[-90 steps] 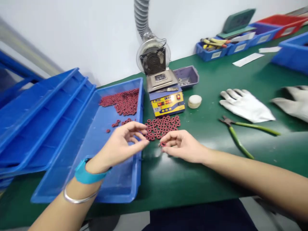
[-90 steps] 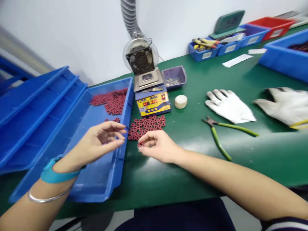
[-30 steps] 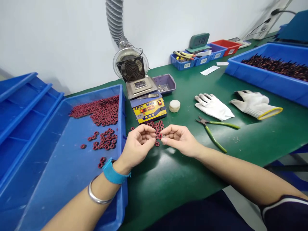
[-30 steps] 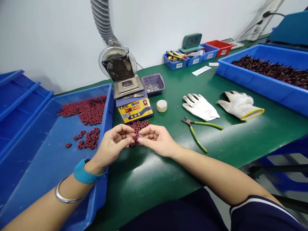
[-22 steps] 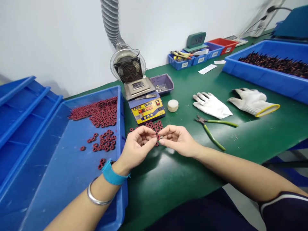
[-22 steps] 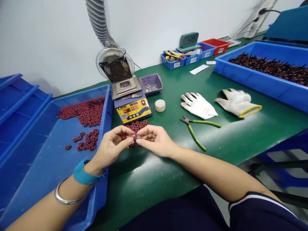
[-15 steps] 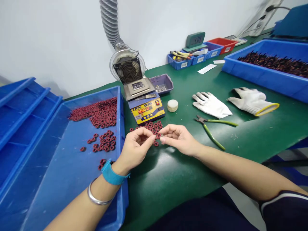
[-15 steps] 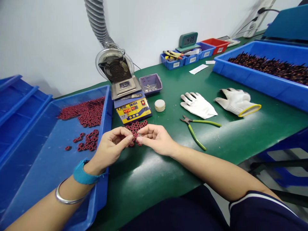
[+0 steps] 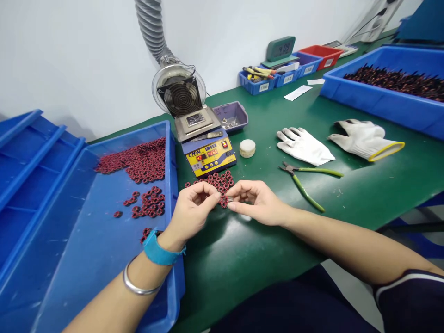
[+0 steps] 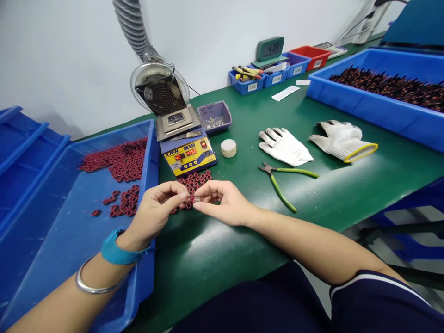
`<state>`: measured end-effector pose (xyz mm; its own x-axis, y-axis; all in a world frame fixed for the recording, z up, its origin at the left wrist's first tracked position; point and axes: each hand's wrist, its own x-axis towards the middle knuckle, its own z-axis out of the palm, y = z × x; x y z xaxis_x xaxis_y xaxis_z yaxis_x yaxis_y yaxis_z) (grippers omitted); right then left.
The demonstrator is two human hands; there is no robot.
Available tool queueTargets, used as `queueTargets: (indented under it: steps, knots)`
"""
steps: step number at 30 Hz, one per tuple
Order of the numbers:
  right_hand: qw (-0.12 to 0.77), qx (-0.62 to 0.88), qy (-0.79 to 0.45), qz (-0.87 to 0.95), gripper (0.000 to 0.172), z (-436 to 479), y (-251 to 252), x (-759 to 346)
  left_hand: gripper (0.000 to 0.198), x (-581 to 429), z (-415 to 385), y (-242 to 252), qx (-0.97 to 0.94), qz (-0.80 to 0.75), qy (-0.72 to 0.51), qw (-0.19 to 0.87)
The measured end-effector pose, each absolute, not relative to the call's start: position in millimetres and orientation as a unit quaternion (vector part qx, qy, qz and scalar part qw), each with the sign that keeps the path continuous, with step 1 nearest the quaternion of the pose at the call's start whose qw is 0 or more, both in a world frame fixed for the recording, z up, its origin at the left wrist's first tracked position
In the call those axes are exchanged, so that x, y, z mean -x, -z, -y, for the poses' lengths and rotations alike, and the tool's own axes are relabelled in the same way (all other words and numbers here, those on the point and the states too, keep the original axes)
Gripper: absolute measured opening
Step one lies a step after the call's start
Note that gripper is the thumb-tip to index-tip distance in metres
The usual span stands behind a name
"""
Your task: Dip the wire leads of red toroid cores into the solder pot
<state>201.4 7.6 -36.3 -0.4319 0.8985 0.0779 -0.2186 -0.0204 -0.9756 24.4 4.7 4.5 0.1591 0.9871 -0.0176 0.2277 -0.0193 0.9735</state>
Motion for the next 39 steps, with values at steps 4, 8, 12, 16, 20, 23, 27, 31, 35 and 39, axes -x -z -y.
queueTargets:
  steps: [4,8,12,16,20,23,27,31,35,39]
  knots:
    - [0.427,0.311,-0.619,0.582,0.026,-6.8,36.3,-202.4,0.021,-23.9,-5.0,-4.3,-0.589,-0.519,-0.394,0.478]
    - [0.423,0.31,-0.619,0.585,0.026,-6.8,36.4,-203.5,0.024,-24.3,-5.4,-5.6,-0.577,-0.525,-0.381,0.497]
    - [0.427,0.312,-0.609,0.591,0.028,-7.4,36.3,-204.5,0.024,-23.7,-6.7,-4.3,-0.539,-0.538,-0.402,0.508]
    - [0.43,0.312,-0.584,0.613,0.024,-7.9,36.6,-205.3,0.02,-23.1,-7.2,-4.5,-0.541,-0.536,-0.385,0.522]
    - [0.429,0.316,-0.561,0.633,0.021,-7.6,37.1,-206.0,0.02,-25.1,-6.7,-8.4,-0.556,-0.53,-0.364,0.526]
    - [0.429,0.318,-0.556,0.637,0.02,-7.2,36.7,-206.4,0.022,-26.2,-6.9,-9.7,-0.552,-0.54,-0.358,0.526]
    - [0.429,0.317,-0.551,0.641,0.019,-7.1,35.9,-206.7,0.022,-25.0,-7.0,-8.3,-0.528,-0.55,-0.366,0.533]
    - [0.434,0.313,-0.542,0.649,0.019,-7.3,36.1,-207.2,0.019,-23.0,-6.3,-7.4,-0.529,-0.527,-0.375,0.55]
    - [0.435,0.315,-0.522,0.663,0.018,-7.1,36.6,-207.8,0.017,-22.8,-6.2,-8.5,-0.548,-0.511,-0.365,0.552]
    - [0.441,0.3,-0.491,0.688,0.016,-7.1,36.5,-209.0,0.017,-24.4,-7.0,-9.7,-0.533,-0.52,-0.365,0.559]
